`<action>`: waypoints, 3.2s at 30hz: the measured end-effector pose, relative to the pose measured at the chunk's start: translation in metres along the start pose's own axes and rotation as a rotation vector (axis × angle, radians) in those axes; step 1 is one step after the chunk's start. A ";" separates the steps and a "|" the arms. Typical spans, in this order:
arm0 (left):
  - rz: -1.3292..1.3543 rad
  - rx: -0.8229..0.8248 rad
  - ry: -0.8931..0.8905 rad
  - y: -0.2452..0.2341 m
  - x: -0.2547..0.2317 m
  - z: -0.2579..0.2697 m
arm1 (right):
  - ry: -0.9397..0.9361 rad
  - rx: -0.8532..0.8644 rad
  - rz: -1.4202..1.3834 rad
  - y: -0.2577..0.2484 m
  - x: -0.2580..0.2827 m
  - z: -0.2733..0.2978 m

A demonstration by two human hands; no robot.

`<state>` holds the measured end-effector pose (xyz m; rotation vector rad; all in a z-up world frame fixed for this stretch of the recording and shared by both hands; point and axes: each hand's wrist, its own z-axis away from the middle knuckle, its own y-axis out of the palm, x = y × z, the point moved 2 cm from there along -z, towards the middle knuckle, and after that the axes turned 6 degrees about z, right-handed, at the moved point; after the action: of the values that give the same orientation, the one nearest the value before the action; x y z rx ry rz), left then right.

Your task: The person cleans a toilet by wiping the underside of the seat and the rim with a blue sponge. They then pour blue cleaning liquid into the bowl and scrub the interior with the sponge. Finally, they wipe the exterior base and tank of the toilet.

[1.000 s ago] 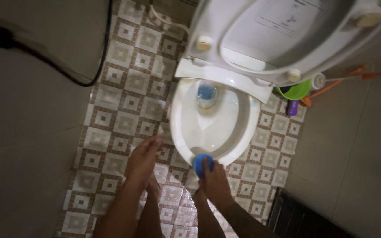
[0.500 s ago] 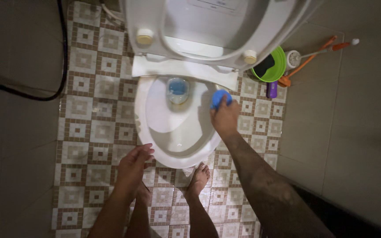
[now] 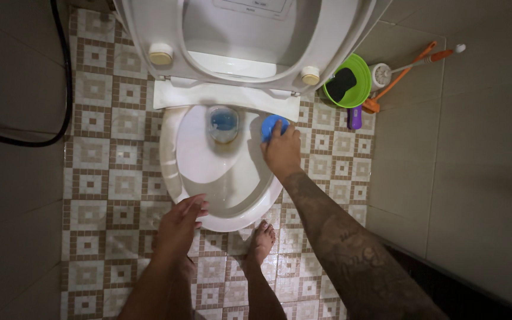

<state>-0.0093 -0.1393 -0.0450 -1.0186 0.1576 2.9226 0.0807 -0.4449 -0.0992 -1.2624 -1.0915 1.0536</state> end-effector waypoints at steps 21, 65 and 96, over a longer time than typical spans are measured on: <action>0.065 0.043 0.077 0.008 -0.011 0.004 | -0.118 0.068 0.066 0.003 -0.017 0.044; 0.003 -0.050 0.083 -0.045 -0.050 -0.007 | 0.046 0.111 -0.197 -0.020 0.086 -0.048; 0.219 -0.126 0.186 -0.092 -0.058 -0.016 | -0.511 -0.139 -0.075 0.011 0.247 -0.096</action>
<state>0.0525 -0.0503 -0.0290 -1.3769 0.0979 3.0591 0.2191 -0.2189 -0.1022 -1.0723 -1.6087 1.2985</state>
